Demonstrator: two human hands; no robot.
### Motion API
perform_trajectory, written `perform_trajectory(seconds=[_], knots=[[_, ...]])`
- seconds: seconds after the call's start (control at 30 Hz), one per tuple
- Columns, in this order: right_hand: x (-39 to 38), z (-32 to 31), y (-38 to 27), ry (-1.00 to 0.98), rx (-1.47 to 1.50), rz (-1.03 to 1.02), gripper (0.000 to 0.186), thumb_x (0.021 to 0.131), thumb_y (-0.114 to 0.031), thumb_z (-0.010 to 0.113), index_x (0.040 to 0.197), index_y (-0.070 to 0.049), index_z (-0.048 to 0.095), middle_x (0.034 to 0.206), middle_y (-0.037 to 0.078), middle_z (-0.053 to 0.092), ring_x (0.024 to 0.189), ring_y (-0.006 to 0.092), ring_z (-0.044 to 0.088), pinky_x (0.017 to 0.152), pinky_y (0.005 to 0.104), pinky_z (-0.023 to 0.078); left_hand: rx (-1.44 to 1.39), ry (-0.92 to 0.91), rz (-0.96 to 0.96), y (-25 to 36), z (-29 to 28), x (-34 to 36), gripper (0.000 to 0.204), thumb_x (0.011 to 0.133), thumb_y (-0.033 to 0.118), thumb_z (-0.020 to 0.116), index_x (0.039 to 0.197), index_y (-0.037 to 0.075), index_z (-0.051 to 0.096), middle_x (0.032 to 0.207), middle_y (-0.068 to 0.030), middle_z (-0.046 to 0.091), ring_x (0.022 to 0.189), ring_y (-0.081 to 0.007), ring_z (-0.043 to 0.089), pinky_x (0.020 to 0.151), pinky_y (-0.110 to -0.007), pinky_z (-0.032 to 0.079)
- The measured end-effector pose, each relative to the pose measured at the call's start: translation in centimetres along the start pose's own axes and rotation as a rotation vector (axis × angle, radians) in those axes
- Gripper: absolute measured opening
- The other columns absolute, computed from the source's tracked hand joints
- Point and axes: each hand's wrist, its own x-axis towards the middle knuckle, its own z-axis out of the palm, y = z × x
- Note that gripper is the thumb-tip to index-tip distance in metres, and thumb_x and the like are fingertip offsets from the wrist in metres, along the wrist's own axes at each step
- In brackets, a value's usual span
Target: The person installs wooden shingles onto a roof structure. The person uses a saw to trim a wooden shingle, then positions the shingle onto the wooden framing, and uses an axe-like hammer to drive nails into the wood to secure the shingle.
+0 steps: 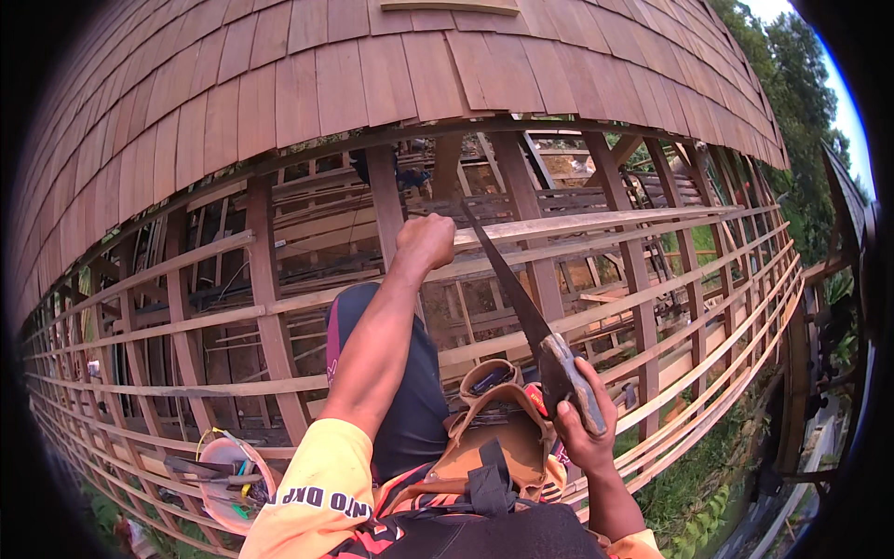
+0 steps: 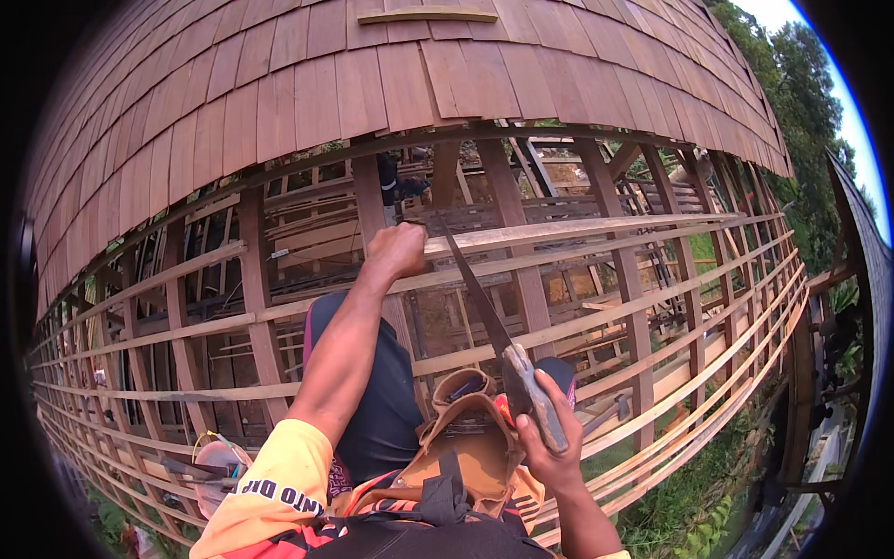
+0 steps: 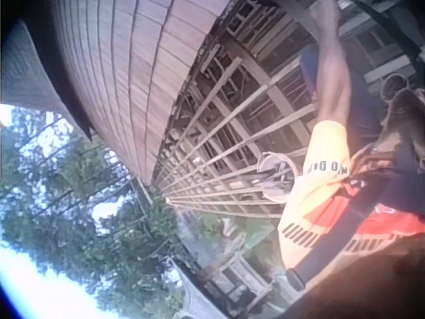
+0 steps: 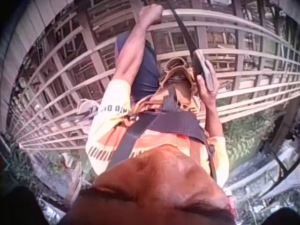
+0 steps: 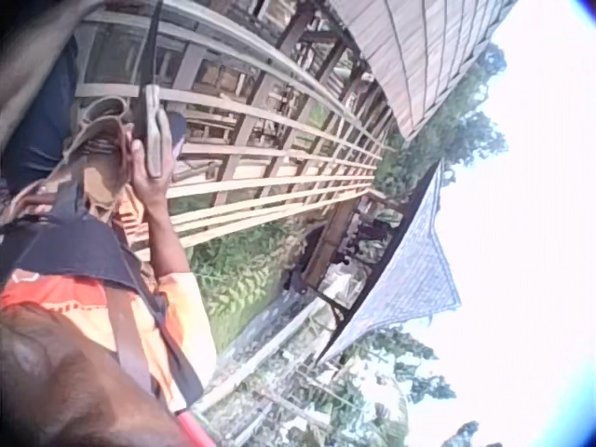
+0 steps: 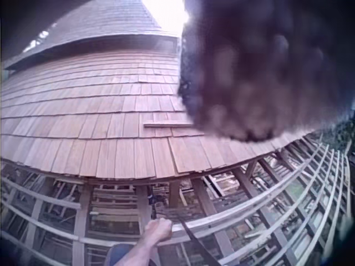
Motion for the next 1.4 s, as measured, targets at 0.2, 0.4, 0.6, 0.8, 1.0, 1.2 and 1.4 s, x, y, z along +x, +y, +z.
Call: perform_trajectory(seconds=[0.2,0.4,0.6,0.8,1.0,1.2,1.4], knots=[[14.6,7.8,3.9,0.092,0.073,0.134,0.046,0.093,-0.006,0.062,0.137,0.002,0.053,0.102,0.004,0.064,0.083,0.0081,0.052,0.075,0.0234,0.046,0.017,0.016,-0.006,0.7,2.5,-1.6,0.02,0.074,0.005,0.063,0.089,0.004,0.077,0.098,-0.0191,0.074,0.091,-0.0344,0.073,0.076,-0.044,0.059],[0.8,2.9,-2.1,0.023,0.07,0.159,0.067,0.092,-0.027,0.065,0.144,0.007,0.039,0.129,0.021,0.059,0.114,0.0256,0.06,0.098,0.0367,0.049,-0.106,0.063,-0.05,-3.2,1.8,-2.8,0.017,0.071,0.005,0.064,0.082,0.004,0.076,0.091,-0.0195,0.074,0.086,-0.0354,0.073,0.073,-0.044,0.059],[11.4,6.0,7.1,0.041,0.003,0.1,0.052,0.103,-0.023,0.052,0.147,0.001,0.042,0.144,0.012,0.05,0.127,0.0218,0.049,0.107,0.0337,0.037,-0.055,0.297,-0.039,1.8,8.3,1.0,0.01,0.066,0.013,0.072,0.075,0.013,0.078,0.079,-0.0099,0.075,0.076,-0.0248,0.074,0.067,-0.038,0.058],[3.0,0.8,-0.1,-0.087,-0.342,-0.2,0.059,0.096,-0.028,0.057,0.133,0.016,0.048,0.133,0.031,0.057,0.122,0.0398,0.058,0.103,0.0476,0.046,-0.04,0.126,-0.012,-2.3,5.7,1.5,0.015,0.064,0.014,0.076,0.079,0.014,0.078,0.085,-0.0092,0.076,0.086,-0.024,0.074,0.073,-0.038,0.057],[11.7,1.4,12.0,0.022,-0.06,0.225,0.055,0.1,-0.032,0.057,0.147,-0.006,0.044,0.093,0.007,0.062,0.071,0.0102,0.056,0.059,0.027,0.046,-0.028,0.188,0.001,0.9,7.8,1.5,0.016,0.064,0.015,0.075,0.08,0.014,0.078,0.088,-0.0073,0.076,0.088,-0.0231,0.073,0.077,-0.037,0.054],[9.6,4.7,7.6,0.005,0.042,0.054,0.049,0.101,-0.021,0.056,0.148,-0.012,0.045,0.07,-0.009,0.042,0.051,0.0008,0.032,0.045,0.0185,0.025,-0.03,0.185,-0.007,-3.0,4.4,1.4,0.021,0.059,0.016,0.078,0.08,0.014,0.078,0.089,-0.0072,0.076,0.089,-0.022,0.073,0.079,-0.036,0.056],[12.7,6.5,4.9,0.092,0.074,0.177,0.047,0.098,-0.013,0.058,0.144,-0.013,0.049,0.076,-0.005,0.049,0.055,0.0022,0.036,0.047,0.0203,0.031,-0.098,0.122,0.111,1.3,3.7,0.4,0.015,0.066,0.007,0.068,0.078,0.007,0.077,0.086,-0.0166,0.074,0.082,-0.0312,0.074,0.074,-0.042,0.059]])
